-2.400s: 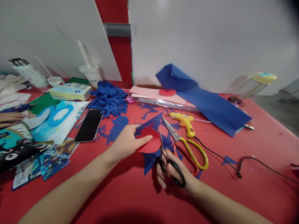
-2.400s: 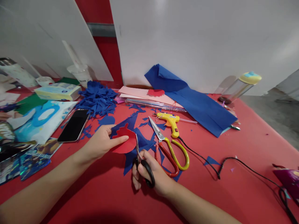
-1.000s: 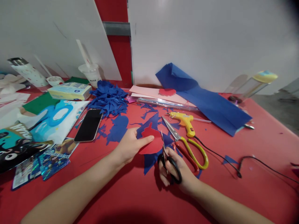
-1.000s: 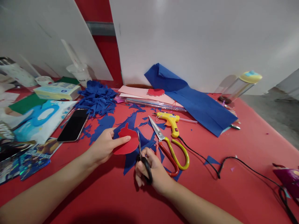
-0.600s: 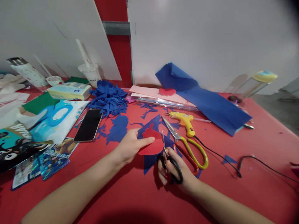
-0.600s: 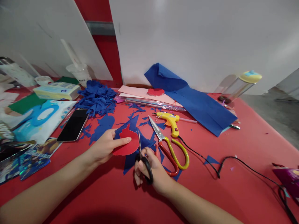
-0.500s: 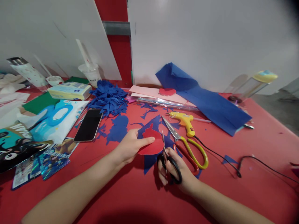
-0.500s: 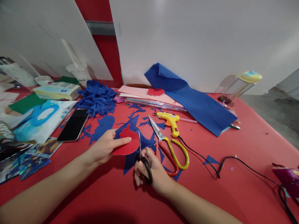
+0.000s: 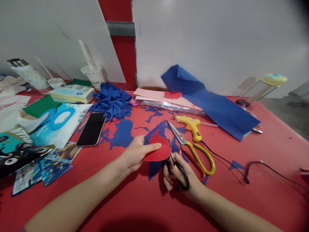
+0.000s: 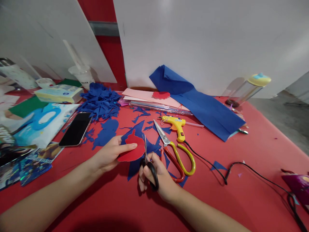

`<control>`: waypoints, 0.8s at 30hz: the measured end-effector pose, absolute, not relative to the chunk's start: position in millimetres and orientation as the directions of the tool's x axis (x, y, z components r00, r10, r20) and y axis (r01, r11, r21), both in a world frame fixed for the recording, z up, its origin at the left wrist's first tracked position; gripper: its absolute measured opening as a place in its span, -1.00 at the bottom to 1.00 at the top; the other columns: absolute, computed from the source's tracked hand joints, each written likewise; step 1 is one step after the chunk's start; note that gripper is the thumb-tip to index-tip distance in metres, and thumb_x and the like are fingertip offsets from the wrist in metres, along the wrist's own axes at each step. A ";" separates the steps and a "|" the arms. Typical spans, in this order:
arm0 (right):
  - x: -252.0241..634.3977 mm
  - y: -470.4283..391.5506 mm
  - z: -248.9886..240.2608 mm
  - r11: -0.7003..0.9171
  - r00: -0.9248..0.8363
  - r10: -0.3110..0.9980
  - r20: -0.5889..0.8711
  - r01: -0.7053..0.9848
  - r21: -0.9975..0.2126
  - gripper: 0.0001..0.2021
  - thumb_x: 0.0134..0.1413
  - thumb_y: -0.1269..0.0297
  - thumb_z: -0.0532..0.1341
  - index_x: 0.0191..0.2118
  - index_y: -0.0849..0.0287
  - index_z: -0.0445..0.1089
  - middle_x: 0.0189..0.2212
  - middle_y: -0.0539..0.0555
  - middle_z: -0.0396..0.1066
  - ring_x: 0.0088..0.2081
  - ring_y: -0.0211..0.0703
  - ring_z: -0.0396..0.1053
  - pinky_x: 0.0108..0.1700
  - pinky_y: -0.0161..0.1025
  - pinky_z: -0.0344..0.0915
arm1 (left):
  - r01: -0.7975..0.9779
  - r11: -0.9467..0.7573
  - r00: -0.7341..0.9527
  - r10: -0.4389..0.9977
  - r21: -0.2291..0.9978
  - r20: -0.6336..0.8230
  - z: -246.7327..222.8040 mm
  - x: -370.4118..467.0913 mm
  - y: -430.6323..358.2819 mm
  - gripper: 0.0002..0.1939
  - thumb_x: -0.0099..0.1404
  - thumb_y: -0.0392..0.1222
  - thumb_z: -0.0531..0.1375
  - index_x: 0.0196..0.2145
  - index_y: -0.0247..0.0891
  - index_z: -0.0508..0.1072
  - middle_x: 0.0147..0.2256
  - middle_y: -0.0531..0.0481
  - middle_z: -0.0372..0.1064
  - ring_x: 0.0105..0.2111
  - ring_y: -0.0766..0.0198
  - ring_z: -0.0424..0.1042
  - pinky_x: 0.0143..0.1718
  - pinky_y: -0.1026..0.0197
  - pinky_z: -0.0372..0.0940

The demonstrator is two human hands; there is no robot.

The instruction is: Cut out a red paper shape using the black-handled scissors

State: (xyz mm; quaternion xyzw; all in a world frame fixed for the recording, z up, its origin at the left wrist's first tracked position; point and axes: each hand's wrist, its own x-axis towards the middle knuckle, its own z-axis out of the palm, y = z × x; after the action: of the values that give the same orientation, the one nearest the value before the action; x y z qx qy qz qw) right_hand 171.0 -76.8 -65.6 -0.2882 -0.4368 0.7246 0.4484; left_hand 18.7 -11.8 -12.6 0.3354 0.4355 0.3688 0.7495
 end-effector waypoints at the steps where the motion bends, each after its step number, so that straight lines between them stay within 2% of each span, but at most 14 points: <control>1: 170.5 -76.8 -65.6 -0.228 -0.431 0.902 -0.035 -0.405 -0.885 -0.65 0.04 -0.03 0.13 -0.39 0.08 -0.03 -0.61 -0.16 0.17 -0.69 -0.34 0.20 -0.62 -0.37 0.06 | -0.265 0.505 0.347 0.845 0.821 -0.407 -12.5 18.9 -11.7 -0.81 -0.10 -0.33 0.34 -0.45 -0.40 0.48 -0.52 -0.01 0.48 -0.55 0.33 0.42 -0.38 0.26 0.32; 7: 168.0 -76.8 -60.9 -0.240 -0.415 0.909 -0.050 -0.420 -0.875 -0.62 0.01 -0.03 0.16 -0.41 0.08 -0.04 -0.63 -0.18 0.14 -0.71 -0.35 0.19 -0.66 -0.41 0.05 | -0.253 0.506 0.361 0.840 0.825 -0.404 -11.7 18.3 -11.0 -0.81 -0.11 -0.33 0.34 -0.46 -0.39 0.48 -0.50 -0.01 0.48 -0.53 0.32 0.42 -0.37 0.26 0.32; 14: 171.3 -76.0 -64.5 -0.231 -0.476 0.879 0.025 -0.472 -0.851 -0.66 0.04 -0.06 0.11 -0.36 0.09 0.03 -0.55 -0.08 0.22 -0.59 -0.30 0.24 -0.54 -0.31 0.20 | -0.225 0.475 0.362 0.851 0.850 -0.380 -14.7 16.3 -9.9 -0.81 -0.09 -0.31 0.33 -0.44 -0.38 0.48 -0.49 0.00 0.48 -0.51 0.32 0.42 -0.35 0.25 0.31; 24: 170.8 -74.5 -66.0 -0.207 -0.455 0.890 0.031 -0.464 -0.862 -0.68 0.09 -0.05 0.07 -0.37 0.10 0.04 -0.55 -0.09 0.18 -0.62 -0.32 0.23 -0.57 -0.34 0.15 | -0.270 0.453 0.338 0.871 0.849 -0.357 -20.5 21.4 -14.7 -0.83 -0.04 -0.32 0.31 -0.42 -0.40 0.46 -0.48 -0.01 0.49 -0.50 0.36 0.41 -0.39 0.32 0.30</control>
State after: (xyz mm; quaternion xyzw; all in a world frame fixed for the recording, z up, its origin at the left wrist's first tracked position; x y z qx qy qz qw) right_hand 170.8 -74.5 -66.0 -0.2475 -0.4306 0.7363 0.4596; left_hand 21.4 -14.7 -20.5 0.3522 0.4265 0.3864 0.7381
